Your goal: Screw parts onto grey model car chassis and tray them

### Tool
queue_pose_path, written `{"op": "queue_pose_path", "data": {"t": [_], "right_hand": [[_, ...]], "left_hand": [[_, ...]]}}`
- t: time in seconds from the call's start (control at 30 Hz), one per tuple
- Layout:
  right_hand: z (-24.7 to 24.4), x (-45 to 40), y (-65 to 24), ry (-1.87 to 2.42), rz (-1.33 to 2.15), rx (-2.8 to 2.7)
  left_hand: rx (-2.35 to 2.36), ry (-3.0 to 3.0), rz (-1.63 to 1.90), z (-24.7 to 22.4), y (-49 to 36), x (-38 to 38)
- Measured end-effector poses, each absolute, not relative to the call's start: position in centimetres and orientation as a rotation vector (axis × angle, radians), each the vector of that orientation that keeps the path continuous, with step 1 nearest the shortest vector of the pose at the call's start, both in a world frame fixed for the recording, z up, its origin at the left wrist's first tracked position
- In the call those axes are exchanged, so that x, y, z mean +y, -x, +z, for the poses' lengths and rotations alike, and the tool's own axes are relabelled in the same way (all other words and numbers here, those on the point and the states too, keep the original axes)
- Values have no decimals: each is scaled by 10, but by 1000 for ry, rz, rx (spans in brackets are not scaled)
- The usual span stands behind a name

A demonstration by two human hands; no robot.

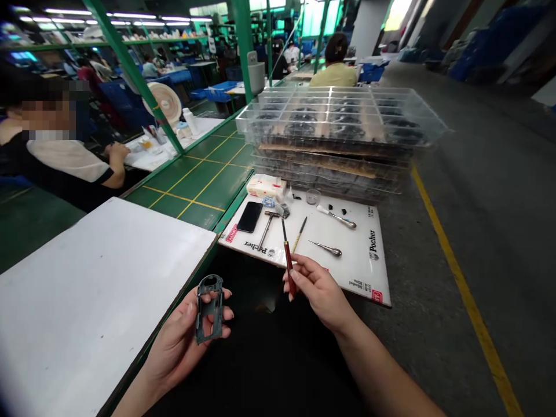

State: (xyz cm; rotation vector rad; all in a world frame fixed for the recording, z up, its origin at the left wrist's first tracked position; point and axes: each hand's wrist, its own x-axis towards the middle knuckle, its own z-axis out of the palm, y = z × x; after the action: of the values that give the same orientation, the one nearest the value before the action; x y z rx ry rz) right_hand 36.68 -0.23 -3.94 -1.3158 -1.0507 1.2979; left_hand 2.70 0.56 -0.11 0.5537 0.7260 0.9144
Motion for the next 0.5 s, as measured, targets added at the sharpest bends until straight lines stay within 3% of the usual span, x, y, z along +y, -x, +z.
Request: {"op": "queue_pose_path", "data": {"t": [0.13,0.27,0.5], "right_hand": [[-18,-17,-349,1030,1559,-1119],[-5,-22,-338,1073,1672,-1207],[12,-15,-334,1241,1239,-1649]], "left_hand": [[697,-585,972,2,-33,7],[663,-580,1040,6,-35,7],[599,-532,1084,6,-35,5]]}}
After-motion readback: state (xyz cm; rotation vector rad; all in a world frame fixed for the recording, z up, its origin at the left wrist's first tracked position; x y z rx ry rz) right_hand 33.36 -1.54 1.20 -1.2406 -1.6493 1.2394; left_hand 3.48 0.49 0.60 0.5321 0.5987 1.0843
